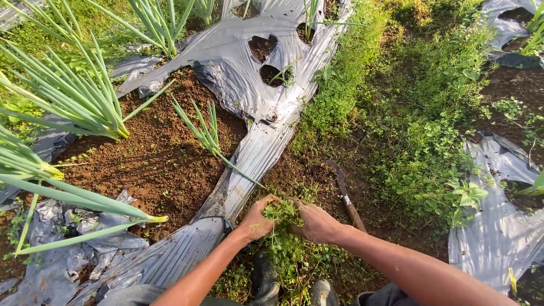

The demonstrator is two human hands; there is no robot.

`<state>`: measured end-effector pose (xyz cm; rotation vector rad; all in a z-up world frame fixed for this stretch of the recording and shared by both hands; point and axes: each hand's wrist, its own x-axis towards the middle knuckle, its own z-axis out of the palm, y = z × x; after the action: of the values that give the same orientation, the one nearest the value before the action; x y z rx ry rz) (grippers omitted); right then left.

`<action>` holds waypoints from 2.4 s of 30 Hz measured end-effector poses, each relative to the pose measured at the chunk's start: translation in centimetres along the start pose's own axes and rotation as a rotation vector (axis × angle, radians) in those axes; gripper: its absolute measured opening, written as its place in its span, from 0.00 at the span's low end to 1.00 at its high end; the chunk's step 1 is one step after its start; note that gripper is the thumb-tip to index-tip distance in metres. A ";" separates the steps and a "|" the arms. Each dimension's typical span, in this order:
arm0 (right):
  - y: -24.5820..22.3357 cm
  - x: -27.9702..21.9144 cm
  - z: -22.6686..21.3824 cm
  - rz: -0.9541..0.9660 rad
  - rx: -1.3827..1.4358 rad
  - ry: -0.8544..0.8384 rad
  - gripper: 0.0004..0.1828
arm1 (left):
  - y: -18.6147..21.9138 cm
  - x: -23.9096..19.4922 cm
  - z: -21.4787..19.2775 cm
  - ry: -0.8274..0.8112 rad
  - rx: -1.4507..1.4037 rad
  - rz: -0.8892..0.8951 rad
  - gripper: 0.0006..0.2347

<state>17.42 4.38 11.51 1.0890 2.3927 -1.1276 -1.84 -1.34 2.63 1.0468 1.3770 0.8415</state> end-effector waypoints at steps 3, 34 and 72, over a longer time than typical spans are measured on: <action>4.3 3.4 2.5 0.004 0.023 0.102 0.28 | 1.3 -0.6 0.8 -0.079 -0.082 0.054 0.19; 2.2 1.3 0.4 -0.098 0.348 0.151 0.25 | -7.9 4.0 -2.2 0.185 0.364 0.342 0.28; 1.9 0.7 -1.1 -0.107 0.319 0.294 0.16 | 2.9 -0.1 -0.2 0.196 -0.006 0.127 0.19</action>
<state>18.43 6.31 10.84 1.3199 2.5776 -1.5216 -1.72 -0.45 5.44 1.0781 1.4813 1.0636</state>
